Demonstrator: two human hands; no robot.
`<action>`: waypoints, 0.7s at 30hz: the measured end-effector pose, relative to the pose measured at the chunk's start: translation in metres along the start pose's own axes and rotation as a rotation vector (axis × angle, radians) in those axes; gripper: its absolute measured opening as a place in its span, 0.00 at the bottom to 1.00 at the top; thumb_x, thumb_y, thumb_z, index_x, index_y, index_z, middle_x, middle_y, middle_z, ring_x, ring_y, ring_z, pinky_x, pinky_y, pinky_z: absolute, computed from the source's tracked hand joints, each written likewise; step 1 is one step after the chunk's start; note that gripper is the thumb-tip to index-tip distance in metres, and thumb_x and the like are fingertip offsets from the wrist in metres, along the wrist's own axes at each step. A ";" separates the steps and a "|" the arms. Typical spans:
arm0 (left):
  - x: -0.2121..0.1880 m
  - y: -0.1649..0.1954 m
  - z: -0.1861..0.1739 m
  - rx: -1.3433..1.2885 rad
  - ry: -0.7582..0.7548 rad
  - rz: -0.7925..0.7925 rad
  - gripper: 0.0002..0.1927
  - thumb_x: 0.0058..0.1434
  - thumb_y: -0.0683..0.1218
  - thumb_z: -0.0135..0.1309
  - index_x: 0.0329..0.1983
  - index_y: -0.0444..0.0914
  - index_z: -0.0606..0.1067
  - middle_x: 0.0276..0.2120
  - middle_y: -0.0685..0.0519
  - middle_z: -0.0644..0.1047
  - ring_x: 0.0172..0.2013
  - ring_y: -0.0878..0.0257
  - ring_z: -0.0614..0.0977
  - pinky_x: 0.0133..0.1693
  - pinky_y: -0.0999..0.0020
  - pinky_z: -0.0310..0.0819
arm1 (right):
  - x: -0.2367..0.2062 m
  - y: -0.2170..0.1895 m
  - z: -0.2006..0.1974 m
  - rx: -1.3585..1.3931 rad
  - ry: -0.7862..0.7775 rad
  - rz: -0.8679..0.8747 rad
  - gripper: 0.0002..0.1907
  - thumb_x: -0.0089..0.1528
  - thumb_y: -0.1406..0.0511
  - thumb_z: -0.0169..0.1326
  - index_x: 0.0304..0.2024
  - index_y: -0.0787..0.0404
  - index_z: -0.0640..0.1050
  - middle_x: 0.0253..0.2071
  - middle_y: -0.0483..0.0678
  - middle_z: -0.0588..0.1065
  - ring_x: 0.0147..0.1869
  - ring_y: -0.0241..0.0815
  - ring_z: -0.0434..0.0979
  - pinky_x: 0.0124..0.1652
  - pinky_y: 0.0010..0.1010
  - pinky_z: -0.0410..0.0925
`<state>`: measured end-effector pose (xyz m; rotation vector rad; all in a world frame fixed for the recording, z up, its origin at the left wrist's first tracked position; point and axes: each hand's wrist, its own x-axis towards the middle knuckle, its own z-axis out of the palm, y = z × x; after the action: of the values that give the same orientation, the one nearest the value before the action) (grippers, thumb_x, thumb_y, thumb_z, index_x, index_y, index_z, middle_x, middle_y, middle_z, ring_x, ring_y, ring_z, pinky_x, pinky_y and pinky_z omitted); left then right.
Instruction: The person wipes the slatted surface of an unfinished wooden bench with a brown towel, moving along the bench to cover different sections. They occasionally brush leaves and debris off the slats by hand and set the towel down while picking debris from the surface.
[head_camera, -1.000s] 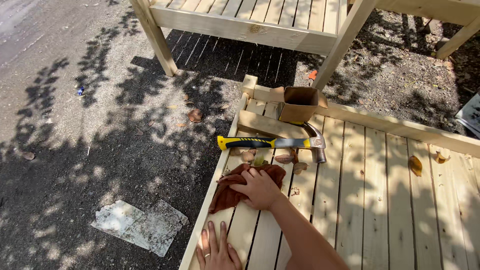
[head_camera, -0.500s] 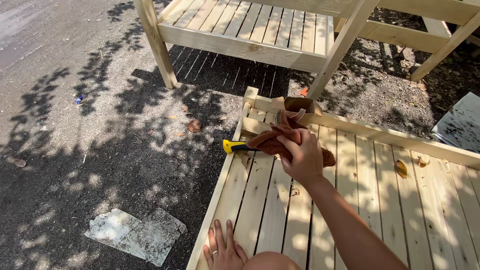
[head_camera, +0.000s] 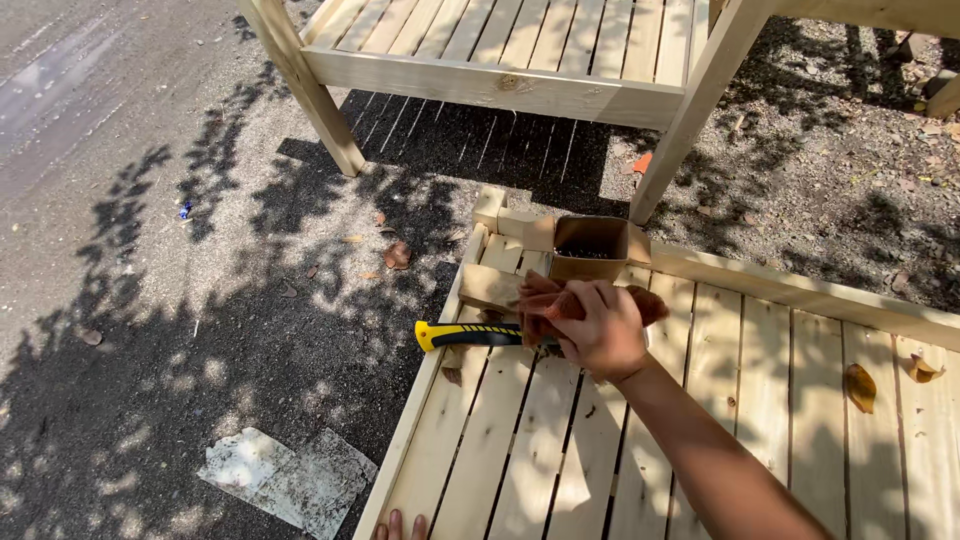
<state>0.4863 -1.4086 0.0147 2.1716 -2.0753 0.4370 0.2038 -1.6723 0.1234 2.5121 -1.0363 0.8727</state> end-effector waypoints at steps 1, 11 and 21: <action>0.007 0.001 -0.004 0.002 0.000 0.007 0.33 0.58 0.58 0.41 0.71 0.59 0.66 0.71 0.46 0.63 0.65 0.48 0.67 0.60 0.43 0.63 | 0.014 0.015 -0.008 0.019 0.093 0.060 0.23 0.39 0.60 0.66 0.40 0.46 0.86 0.50 0.51 0.71 0.53 0.55 0.71 0.44 0.46 0.68; -0.002 -0.002 -0.026 -0.001 0.095 0.017 0.30 0.60 0.57 0.43 0.68 0.56 0.69 0.69 0.43 0.65 0.63 0.45 0.69 0.58 0.44 0.65 | 0.063 -0.043 -0.016 0.425 0.352 0.189 0.24 0.45 0.68 0.63 0.46 0.51 0.85 0.52 0.52 0.71 0.54 0.56 0.75 0.53 0.43 0.72; -0.031 -0.002 -0.058 -0.312 -0.093 0.028 0.30 0.56 0.55 0.55 0.64 0.51 0.72 0.65 0.40 0.68 0.62 0.39 0.70 0.60 0.48 0.67 | -0.093 -0.110 -0.071 0.886 -0.289 0.076 0.19 0.48 0.65 0.60 0.43 0.51 0.84 0.48 0.49 0.76 0.49 0.54 0.78 0.46 0.43 0.73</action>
<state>0.4793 -1.3629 0.0612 2.0159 -2.0589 0.0105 0.2002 -1.5116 0.1159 3.4277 -0.9616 1.2146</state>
